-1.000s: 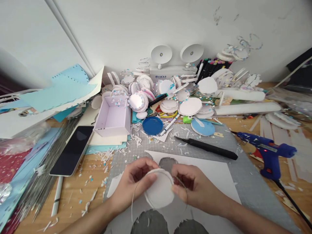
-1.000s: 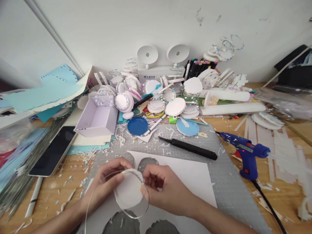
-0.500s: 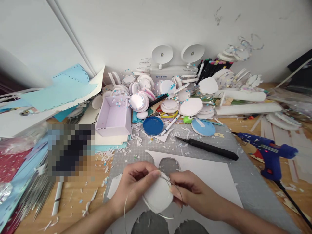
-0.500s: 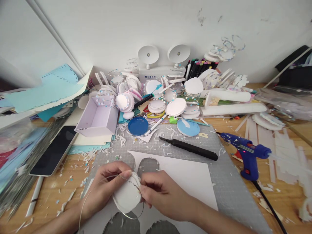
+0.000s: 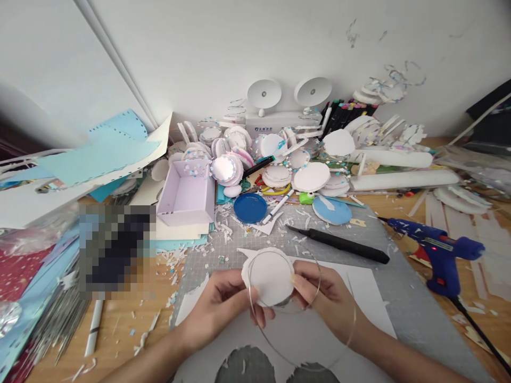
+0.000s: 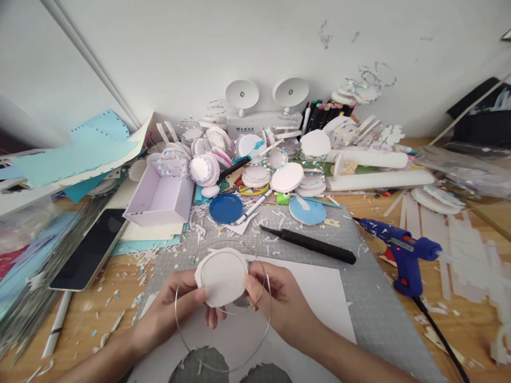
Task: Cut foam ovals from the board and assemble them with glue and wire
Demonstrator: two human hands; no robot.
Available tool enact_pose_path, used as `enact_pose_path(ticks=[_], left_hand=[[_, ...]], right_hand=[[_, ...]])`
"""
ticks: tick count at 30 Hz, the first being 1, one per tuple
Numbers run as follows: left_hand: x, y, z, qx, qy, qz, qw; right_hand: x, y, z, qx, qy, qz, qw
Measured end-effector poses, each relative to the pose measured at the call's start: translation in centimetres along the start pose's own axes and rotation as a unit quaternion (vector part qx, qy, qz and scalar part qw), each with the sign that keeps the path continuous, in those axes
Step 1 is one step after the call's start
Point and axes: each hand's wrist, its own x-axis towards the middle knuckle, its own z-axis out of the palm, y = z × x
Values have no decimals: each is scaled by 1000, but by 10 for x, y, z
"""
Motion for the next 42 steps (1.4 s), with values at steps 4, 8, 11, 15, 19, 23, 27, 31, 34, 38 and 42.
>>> enact_pose_path(ticks=[4, 8, 11, 15, 19, 23, 27, 31, 34, 38, 42], left_hand=[[-3, 0, -2, 33, -20, -28, 999], [-5, -3, -4, 58, -55, -50, 996], [-4, -2, -3, 75, -49, -37, 995], [-3, -2, -3, 98, -37, 0, 995], [-4, -6, -4, 138, -41, 46, 989], [-6, -9, -5, 141, -35, 51, 988], [-6, -10, -7, 103, -28, 36, 994], [-5, -11, -9, 88, -22, 32, 995], [-5, -10, -9, 93, -25, 32, 995], [-5, -8, -8, 102, -39, 30, 994], [-4, -4, -7, 116, -39, 26, 992]], right_hand=[[-3, 13, -2, 97, -55, 59, 992], [-3, 12, -2, 97, -94, 96, 986], [-2, 2, 1, 50, -121, 79, 988], [-3, -2, 4, 42, -90, 40, 994], [-5, 3, 5, 35, -76, 56, 995], [-5, 7, 6, 37, -77, 61, 994], [-6, 6, 7, 28, -73, 40, 996], [-8, 6, 6, 35, -95, 41, 994], [-9, 6, 5, 41, -116, 55, 991], [-8, 3, 6, 56, -138, 43, 988], [-7, -1, 8, 62, -135, 12, 989]])
